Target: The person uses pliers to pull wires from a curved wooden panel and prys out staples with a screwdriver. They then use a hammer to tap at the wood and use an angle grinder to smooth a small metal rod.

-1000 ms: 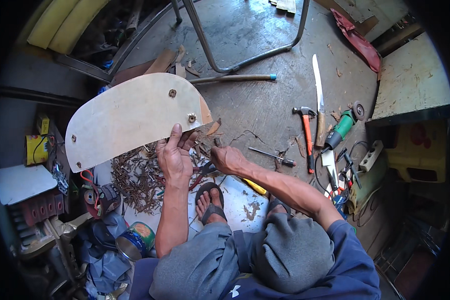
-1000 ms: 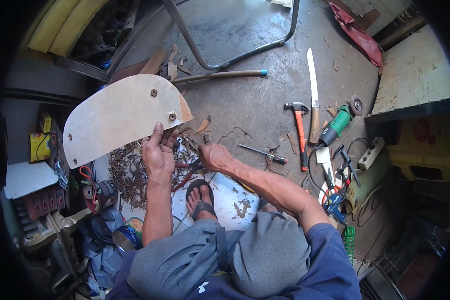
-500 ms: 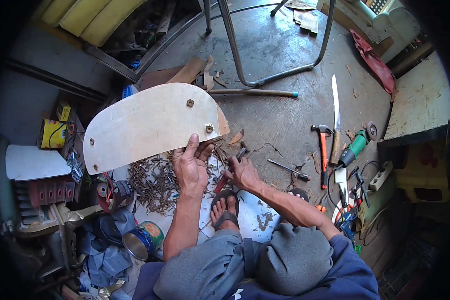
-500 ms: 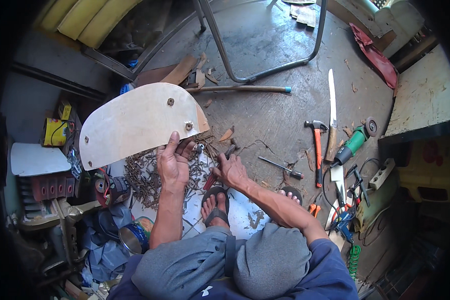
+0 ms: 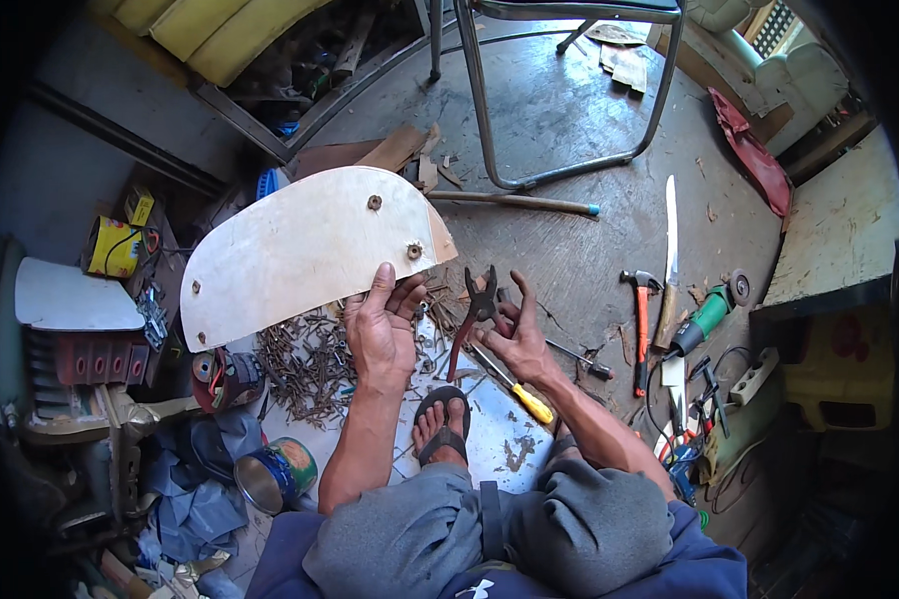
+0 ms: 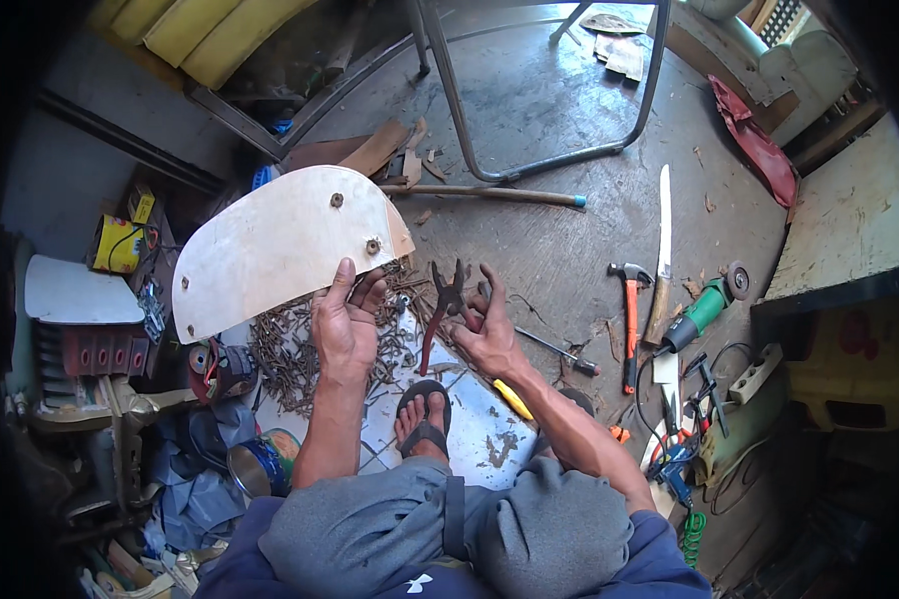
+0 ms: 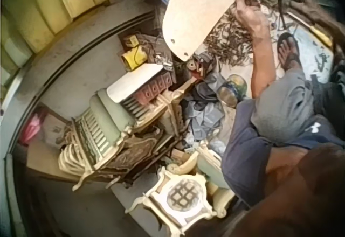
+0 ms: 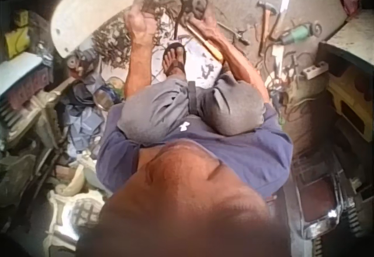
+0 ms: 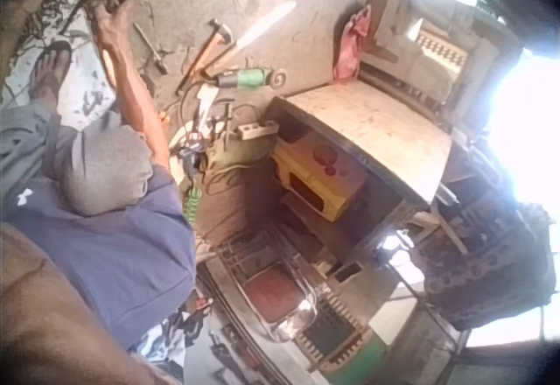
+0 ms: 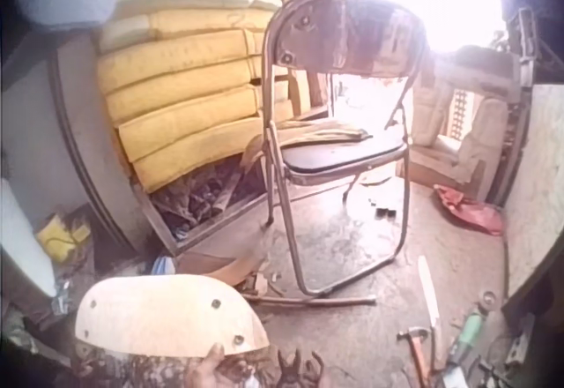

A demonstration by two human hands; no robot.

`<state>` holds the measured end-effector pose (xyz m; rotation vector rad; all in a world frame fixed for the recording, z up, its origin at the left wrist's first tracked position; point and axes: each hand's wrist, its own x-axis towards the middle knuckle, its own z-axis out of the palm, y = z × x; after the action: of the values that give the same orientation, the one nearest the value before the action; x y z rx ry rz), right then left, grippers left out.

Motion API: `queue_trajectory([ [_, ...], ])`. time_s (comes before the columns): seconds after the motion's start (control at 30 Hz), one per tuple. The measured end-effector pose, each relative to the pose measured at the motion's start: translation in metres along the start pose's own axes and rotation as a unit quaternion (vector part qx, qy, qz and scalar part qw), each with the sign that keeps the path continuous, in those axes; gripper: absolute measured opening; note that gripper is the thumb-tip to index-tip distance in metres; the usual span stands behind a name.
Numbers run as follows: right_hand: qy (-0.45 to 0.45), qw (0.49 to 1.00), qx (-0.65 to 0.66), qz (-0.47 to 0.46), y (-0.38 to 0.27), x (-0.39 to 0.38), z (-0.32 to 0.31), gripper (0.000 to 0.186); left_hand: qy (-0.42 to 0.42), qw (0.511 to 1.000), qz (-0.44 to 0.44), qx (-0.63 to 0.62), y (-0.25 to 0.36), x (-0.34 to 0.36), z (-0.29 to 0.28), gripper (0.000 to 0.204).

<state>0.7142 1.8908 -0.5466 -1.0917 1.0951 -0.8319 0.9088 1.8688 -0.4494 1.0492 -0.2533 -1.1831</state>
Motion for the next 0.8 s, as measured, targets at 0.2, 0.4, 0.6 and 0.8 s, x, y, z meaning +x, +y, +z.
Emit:
queue_trajectory([
  [0.2,-0.104,0.933,0.280,0.201,0.036,0.000,0.010,0.059,-0.009,1.000,0.013,-0.006,0.002,-0.003,0.001,0.025],
  [0.4,-0.168,0.978,-0.086,0.086,-0.034,-0.002,0.017,0.057,0.018,0.999,0.034,0.015,-0.007,0.000,-0.007,0.026],
  [0.6,-0.111,0.986,-0.099,-0.070,-0.035,-0.004,0.047,0.058,0.015,0.996,0.084,0.033,-0.018,-0.001,-0.003,0.029],
  [0.8,-0.068,0.982,-0.162,-0.068,-0.059,-0.002,0.054,0.059,0.014,0.996,0.080,0.038,-0.022,-0.007,-0.001,0.028],
])
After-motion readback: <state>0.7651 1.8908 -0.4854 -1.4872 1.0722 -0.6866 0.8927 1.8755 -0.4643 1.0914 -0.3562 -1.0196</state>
